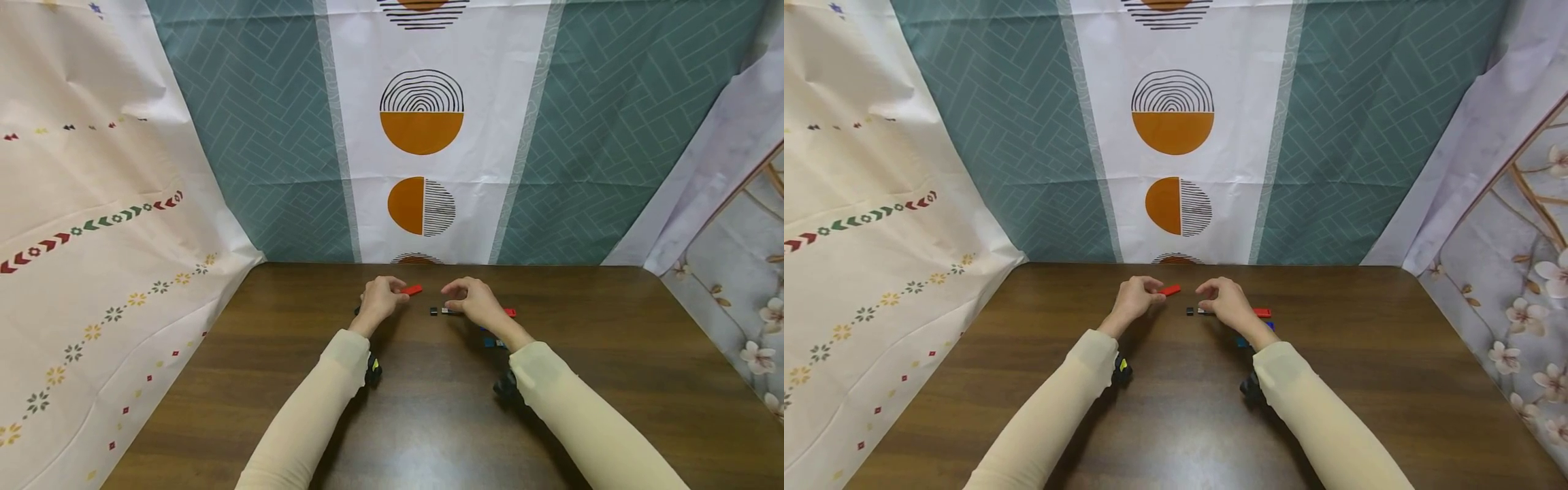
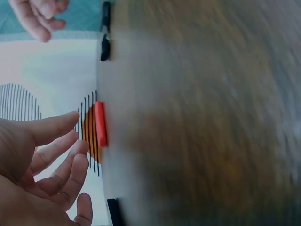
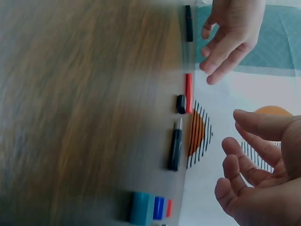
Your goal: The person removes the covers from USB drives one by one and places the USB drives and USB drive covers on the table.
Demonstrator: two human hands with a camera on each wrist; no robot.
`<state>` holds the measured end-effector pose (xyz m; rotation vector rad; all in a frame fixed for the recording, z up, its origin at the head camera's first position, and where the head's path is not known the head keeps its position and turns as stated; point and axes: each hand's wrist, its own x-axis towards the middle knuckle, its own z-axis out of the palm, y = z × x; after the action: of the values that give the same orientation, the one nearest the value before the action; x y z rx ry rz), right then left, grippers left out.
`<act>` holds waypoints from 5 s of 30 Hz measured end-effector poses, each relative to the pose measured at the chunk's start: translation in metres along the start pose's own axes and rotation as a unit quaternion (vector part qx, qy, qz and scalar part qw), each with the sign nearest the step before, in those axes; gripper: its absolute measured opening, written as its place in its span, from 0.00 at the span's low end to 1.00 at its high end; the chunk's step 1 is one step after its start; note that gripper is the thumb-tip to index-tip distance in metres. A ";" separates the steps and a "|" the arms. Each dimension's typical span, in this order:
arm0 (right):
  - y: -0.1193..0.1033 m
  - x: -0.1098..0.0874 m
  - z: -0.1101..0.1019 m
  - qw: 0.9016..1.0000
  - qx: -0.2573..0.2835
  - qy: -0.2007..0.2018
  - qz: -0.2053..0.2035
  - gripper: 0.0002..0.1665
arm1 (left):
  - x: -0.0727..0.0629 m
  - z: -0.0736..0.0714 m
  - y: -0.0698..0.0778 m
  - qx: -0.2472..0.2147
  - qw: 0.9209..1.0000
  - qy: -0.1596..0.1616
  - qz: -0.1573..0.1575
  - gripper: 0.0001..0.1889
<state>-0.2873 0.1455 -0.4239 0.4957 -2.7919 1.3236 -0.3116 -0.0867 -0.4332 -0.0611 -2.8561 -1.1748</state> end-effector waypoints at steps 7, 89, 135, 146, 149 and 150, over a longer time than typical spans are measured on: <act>-0.008 0.002 0.005 1.000 0.000 -0.003 -0.003 0.15 | 0.004 0.000 -0.002 0.025 1.000 0.009 0.004 0.13; -0.011 0.003 0.000 1.000 0.014 -0.004 -0.010 0.19 | 0.003 0.012 0.018 0.033 0.999 -0.020 0.029 0.08; -0.004 -0.060 -0.004 0.996 0.017 0.050 -0.077 0.14 | -0.074 0.013 0.041 -0.044 0.981 -0.066 0.175 0.10; -0.007 -0.063 -0.002 0.995 0.014 0.063 -0.078 0.11 | -0.076 0.017 0.038 -0.082 0.981 -0.050 0.170 0.12; -0.007 -0.063 -0.002 0.995 0.018 0.064 -0.069 0.11 | -0.075 0.017 0.037 -0.102 0.981 -0.042 0.161 0.12; -0.008 -0.063 -0.002 0.996 0.019 0.065 -0.066 0.11 | -0.075 0.017 0.037 -0.107 0.981 -0.038 0.157 0.12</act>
<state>-0.2251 0.1599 -0.4262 0.5630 -2.5869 1.3330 -0.2352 -0.0497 -0.4241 -0.5555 -2.6343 -1.4234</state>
